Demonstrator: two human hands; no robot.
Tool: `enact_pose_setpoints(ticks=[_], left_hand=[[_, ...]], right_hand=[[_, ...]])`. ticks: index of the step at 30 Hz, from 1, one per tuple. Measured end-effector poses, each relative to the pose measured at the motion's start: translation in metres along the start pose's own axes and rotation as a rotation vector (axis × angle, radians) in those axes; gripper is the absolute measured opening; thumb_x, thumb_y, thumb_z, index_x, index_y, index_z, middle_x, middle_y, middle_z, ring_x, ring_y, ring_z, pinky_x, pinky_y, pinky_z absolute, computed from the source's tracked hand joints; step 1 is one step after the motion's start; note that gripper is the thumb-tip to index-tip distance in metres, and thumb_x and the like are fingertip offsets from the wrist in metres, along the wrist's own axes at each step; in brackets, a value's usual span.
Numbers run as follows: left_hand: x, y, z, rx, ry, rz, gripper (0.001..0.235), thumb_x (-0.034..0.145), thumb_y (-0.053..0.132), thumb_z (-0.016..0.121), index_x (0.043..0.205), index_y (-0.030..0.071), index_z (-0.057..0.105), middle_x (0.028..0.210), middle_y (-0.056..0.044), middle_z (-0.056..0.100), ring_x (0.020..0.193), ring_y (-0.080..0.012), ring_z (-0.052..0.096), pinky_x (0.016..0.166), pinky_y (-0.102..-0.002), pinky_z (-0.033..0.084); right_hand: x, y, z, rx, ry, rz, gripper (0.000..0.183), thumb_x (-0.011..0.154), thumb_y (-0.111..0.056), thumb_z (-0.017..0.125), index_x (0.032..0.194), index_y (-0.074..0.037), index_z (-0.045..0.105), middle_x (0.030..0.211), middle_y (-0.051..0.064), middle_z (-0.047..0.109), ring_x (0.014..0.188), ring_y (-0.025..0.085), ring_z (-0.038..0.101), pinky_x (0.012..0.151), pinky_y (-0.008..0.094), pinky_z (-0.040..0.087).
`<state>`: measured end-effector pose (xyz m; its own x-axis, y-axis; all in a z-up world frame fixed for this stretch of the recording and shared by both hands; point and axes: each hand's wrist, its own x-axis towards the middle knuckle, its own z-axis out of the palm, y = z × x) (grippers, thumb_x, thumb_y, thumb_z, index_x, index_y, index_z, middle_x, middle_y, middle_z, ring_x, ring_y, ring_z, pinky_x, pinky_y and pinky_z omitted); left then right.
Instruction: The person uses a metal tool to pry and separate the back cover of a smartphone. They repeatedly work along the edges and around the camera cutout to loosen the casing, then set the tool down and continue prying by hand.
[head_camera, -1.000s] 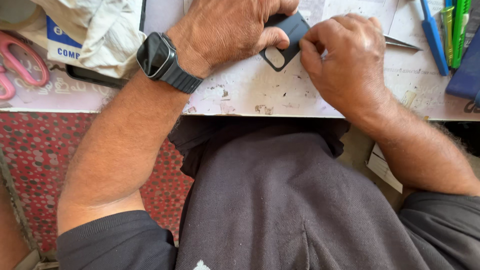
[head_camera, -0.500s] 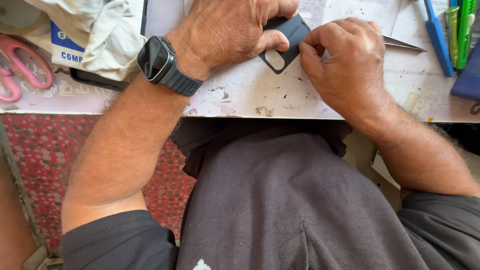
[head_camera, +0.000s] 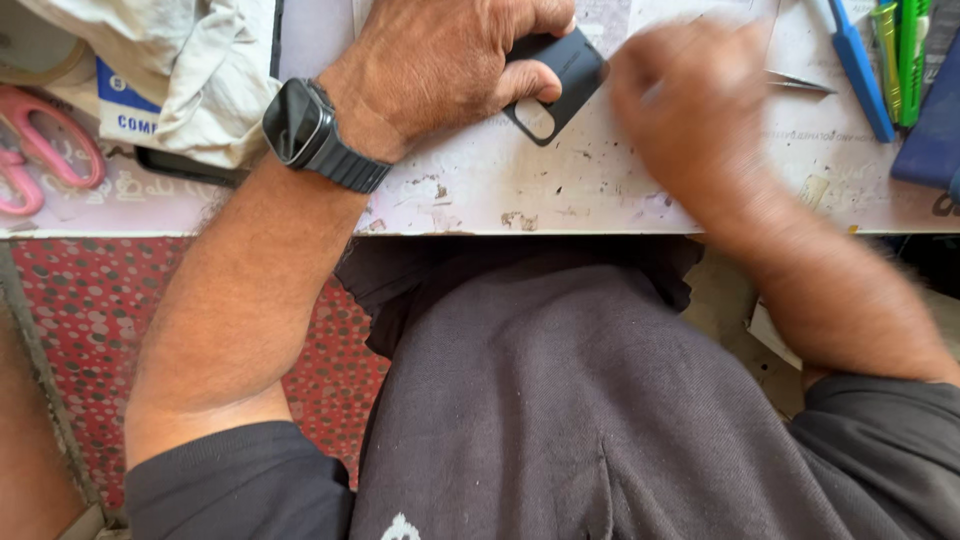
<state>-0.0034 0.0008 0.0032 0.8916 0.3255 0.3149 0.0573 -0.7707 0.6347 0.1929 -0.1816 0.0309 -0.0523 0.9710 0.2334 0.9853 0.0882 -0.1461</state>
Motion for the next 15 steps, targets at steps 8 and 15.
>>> enact_pose_setpoints(ticks=[8,15], left_hand=[[0.006,0.006,-0.005,0.052,0.053,0.033,0.036,0.088,0.039,0.09,0.11,0.013,0.077,0.093,-0.005,0.075,0.083,-0.0258,0.07,0.074,-0.041,0.052],[0.009,0.014,-0.015,-0.024,0.022,0.018,0.035,0.087,0.033,0.09,0.108,0.01,0.075,0.097,-0.008,0.074,0.091,-0.0297,0.07,0.08,-0.044,0.052]], right_hand=[[-0.011,-0.013,-0.022,-0.177,-0.031,0.071,0.014,0.108,-0.005,0.07,0.121,-0.002,0.068,0.13,0.012,0.065,0.118,0.03,0.056,0.104,0.051,0.043],[-0.028,-0.039,0.004,-0.081,-0.619,-0.077,0.071,0.079,-0.03,0.065,0.137,0.009,0.053,0.139,0.027,0.056,0.135,0.041,0.05,0.116,0.052,0.036]])
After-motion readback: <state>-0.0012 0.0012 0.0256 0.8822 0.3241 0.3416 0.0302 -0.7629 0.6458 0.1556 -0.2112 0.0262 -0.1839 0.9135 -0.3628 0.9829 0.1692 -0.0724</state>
